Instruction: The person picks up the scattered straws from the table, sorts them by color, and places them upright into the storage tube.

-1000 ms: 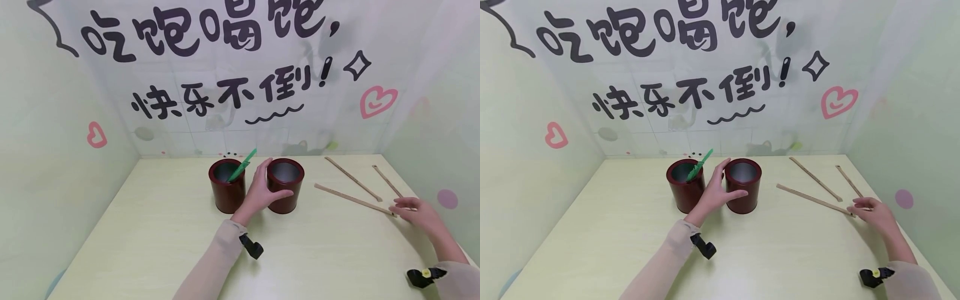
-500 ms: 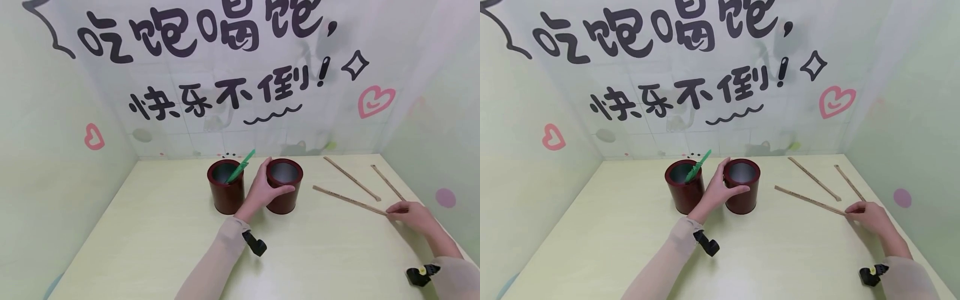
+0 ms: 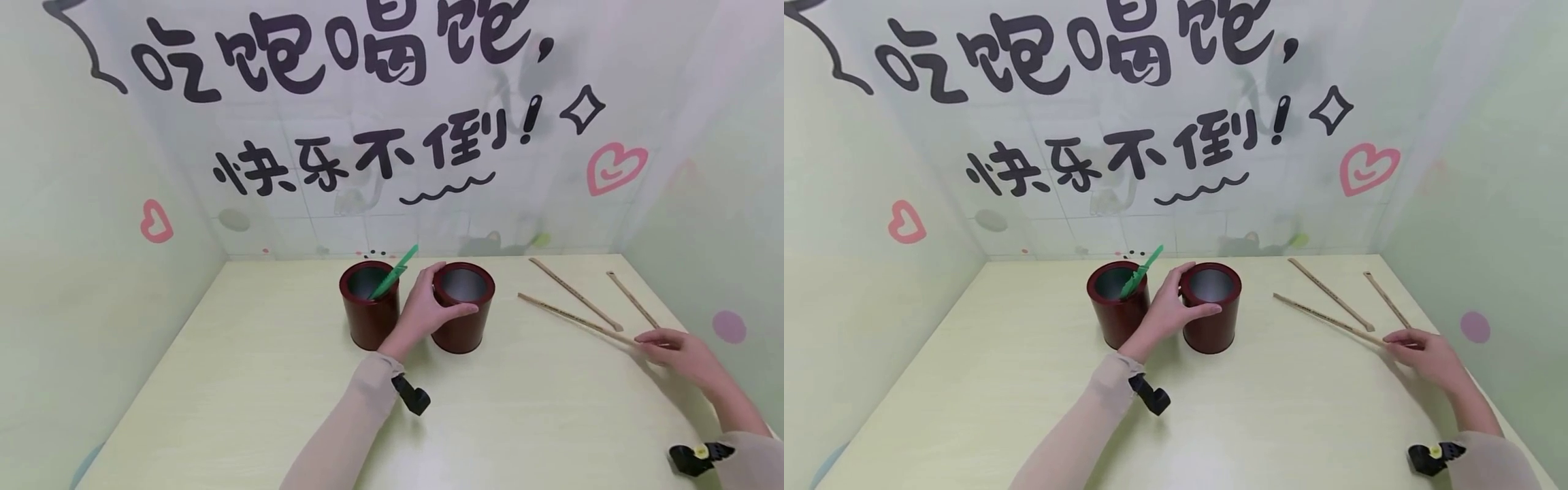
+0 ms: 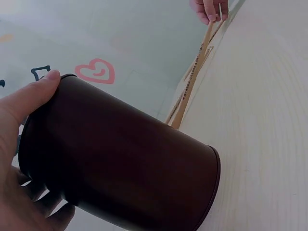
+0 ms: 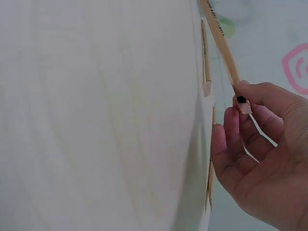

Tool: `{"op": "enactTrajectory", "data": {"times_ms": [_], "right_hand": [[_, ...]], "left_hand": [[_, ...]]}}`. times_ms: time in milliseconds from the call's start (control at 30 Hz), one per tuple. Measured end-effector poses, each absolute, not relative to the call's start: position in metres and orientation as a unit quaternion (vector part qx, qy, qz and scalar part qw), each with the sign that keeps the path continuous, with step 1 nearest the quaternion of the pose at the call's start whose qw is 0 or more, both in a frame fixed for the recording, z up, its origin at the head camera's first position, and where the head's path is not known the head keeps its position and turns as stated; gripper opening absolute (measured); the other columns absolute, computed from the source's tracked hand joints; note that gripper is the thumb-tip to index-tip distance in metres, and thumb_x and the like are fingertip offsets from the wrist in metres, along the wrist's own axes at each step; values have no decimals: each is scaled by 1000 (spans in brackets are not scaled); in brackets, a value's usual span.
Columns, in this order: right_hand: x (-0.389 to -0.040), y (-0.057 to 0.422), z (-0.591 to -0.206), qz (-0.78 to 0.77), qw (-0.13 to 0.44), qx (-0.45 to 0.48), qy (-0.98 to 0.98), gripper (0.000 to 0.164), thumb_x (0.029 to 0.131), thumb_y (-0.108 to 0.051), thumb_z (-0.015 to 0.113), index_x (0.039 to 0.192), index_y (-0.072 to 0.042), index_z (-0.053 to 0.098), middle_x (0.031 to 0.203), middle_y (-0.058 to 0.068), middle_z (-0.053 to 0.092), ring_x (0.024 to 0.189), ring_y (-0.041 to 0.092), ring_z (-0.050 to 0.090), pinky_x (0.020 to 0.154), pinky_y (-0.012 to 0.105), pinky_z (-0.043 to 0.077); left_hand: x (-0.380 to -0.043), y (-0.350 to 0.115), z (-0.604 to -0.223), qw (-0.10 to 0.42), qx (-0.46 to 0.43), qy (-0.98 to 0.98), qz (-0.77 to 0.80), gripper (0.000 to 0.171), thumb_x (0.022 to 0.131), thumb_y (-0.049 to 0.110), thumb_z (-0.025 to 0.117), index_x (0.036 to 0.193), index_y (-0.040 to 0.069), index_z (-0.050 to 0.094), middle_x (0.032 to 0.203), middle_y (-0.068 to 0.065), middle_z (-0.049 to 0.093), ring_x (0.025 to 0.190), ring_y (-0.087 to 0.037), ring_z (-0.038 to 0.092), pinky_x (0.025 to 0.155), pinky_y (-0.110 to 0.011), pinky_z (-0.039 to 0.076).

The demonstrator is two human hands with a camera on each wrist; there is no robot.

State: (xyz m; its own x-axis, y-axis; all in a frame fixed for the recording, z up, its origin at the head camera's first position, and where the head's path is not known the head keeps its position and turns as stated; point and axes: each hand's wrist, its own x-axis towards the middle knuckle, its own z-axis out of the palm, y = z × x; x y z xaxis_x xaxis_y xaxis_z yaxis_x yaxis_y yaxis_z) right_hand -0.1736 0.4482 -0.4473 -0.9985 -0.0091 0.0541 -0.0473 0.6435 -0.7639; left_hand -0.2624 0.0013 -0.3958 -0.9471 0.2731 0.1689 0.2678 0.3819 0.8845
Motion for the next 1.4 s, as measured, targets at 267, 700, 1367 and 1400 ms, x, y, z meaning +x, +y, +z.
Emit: {"op": "enactTrajectory", "data": {"times_ms": [267, 700, 1367, 1400], "right_hand": [[-175, 438, -428, 694, 38, 35, -718, 34, 100, 4, 50, 101, -20, 75, 94, -14, 74, 88, -3, 71, 77, 12, 56], [-189, 392, -374, 881, 77, 58, -463, 27, 98, 13, 46, 101, 5, 72, 94, 12, 75, 88, 20, 76, 81, 29, 60], [-193, 321, -322, 840, 141, 153, -501, 27, 94, 18, 48, 104, 7, 70, 91, 11, 74, 84, 19, 74, 79, 29, 61], [-194, 319, -322, 831, 142, 154, -515, 27, 94, 18, 49, 105, 6, 71, 90, 9, 74, 84, 18, 74, 79, 28, 61]], "left_hand": [[-261, -1, -393, 3, 161, 835, 526, 93, 78, 37, 85, 151, 14, 34, 146, -9, 46, 132, -27, 48, 104, -46, 51], [-255, -5, -394, 14, 166, 834, 526, 93, 78, 38, 85, 151, 16, 34, 146, -8, 46, 131, -26, 49, 103, -44, 52], [-254, -8, -395, 15, 178, 830, 528, 93, 78, 38, 85, 151, 15, 34, 146, -8, 45, 131, -24, 50, 106, -42, 49], [-254, -8, -395, 15, 179, 830, 528, 93, 78, 38, 85, 151, 15, 34, 146, -8, 45, 130, -24, 50, 106, -41, 49]]}}
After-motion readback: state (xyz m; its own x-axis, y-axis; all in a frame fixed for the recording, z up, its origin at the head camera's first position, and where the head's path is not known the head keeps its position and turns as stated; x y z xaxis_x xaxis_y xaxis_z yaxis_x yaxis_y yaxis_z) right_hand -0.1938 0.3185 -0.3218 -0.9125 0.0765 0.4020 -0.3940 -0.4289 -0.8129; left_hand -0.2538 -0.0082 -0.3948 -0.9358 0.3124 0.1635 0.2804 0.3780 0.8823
